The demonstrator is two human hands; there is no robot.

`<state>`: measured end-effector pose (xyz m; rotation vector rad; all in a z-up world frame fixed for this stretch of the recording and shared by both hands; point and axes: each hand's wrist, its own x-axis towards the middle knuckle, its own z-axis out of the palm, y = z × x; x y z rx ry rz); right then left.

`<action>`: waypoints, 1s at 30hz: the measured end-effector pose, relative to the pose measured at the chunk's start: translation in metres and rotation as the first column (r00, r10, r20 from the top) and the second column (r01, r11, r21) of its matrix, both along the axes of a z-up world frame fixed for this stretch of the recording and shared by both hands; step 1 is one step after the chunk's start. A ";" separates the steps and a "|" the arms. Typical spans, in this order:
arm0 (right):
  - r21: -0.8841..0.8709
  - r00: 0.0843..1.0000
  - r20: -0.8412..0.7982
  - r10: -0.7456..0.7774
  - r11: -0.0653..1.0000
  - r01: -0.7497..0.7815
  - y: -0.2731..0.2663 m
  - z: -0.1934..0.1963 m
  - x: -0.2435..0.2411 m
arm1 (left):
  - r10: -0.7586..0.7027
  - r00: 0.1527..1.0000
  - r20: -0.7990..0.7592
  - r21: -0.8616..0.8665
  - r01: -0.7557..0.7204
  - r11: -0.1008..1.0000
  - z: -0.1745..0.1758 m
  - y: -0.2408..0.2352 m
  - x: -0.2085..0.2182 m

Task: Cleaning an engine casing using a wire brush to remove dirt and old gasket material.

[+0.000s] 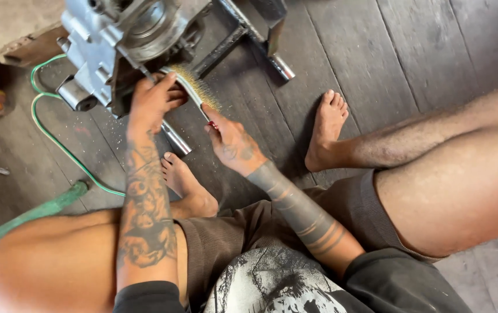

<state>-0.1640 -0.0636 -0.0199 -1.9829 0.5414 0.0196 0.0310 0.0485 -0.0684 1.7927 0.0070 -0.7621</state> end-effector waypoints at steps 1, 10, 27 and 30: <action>0.000 0.998 0.061 -0.006 1.000 0.006 -0.007 -0.003 -0.002 | -0.016 0.999 -0.045 -0.011 0.015 1.000 0.019 -0.001 -0.002; 0.278 0.997 -0.015 0.076 0.958 -0.069 -0.031 0.021 -0.002 | -0.512 0.843 -0.165 0.653 0.482 0.584 0.130 -0.015 -0.052; 0.078 0.916 0.294 0.274 0.948 -0.308 -0.022 -0.043 -0.009 | -0.613 0.615 0.496 0.650 0.204 0.732 0.288 0.048 0.010; 0.310 0.849 0.031 0.527 0.803 -0.510 -0.039 -0.022 -0.018 | -0.642 0.723 0.254 0.706 0.315 0.634 0.300 0.008 0.005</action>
